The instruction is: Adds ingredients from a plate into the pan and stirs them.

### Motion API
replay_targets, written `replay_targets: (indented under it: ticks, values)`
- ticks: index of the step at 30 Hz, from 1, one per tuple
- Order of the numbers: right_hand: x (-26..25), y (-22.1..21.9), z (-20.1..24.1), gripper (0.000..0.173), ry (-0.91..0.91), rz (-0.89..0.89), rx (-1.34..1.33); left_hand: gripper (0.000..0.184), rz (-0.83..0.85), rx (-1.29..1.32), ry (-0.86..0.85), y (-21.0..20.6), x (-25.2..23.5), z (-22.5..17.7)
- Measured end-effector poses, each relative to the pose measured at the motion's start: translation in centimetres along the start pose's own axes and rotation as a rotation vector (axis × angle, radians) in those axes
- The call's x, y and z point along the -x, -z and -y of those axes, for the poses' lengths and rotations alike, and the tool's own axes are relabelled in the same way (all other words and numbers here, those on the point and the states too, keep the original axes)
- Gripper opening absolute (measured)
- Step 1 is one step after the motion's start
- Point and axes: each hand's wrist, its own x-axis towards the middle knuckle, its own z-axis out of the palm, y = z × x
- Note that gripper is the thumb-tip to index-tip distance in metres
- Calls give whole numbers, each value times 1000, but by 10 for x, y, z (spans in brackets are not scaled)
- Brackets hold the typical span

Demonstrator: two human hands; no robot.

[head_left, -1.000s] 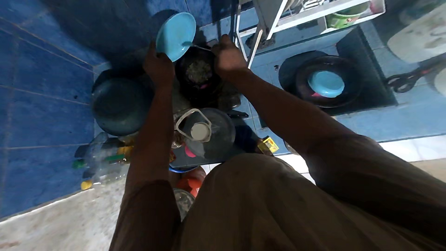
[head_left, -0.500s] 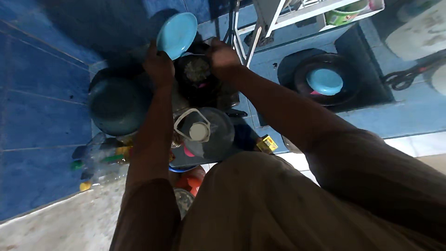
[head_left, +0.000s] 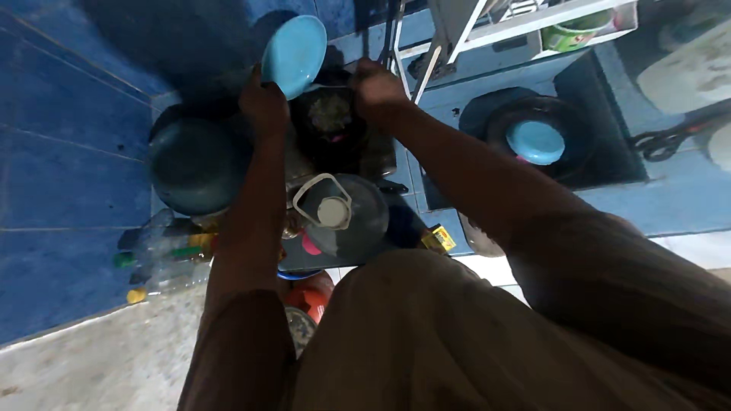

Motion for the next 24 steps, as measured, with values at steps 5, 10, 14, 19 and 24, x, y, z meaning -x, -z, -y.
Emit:
replay_targets:
  ticks: [5,10,14,19,24]
  values:
    - [-2,-2,-15,36,-265,174,29,35,-32,-83,92,53,-17,16]
    - [-7,-5,-13,36,-387,315,94,32,-97,269,210,157,6,63]
    - [-15,-18,-5,38,-196,419,118,23,-232,454,220,232,107,115]
    - [-20,1,-13,27,-68,437,130,17,-472,491,414,283,281,187]
    - [-27,0,-24,29,-151,408,245,22,-534,452,898,252,429,224]
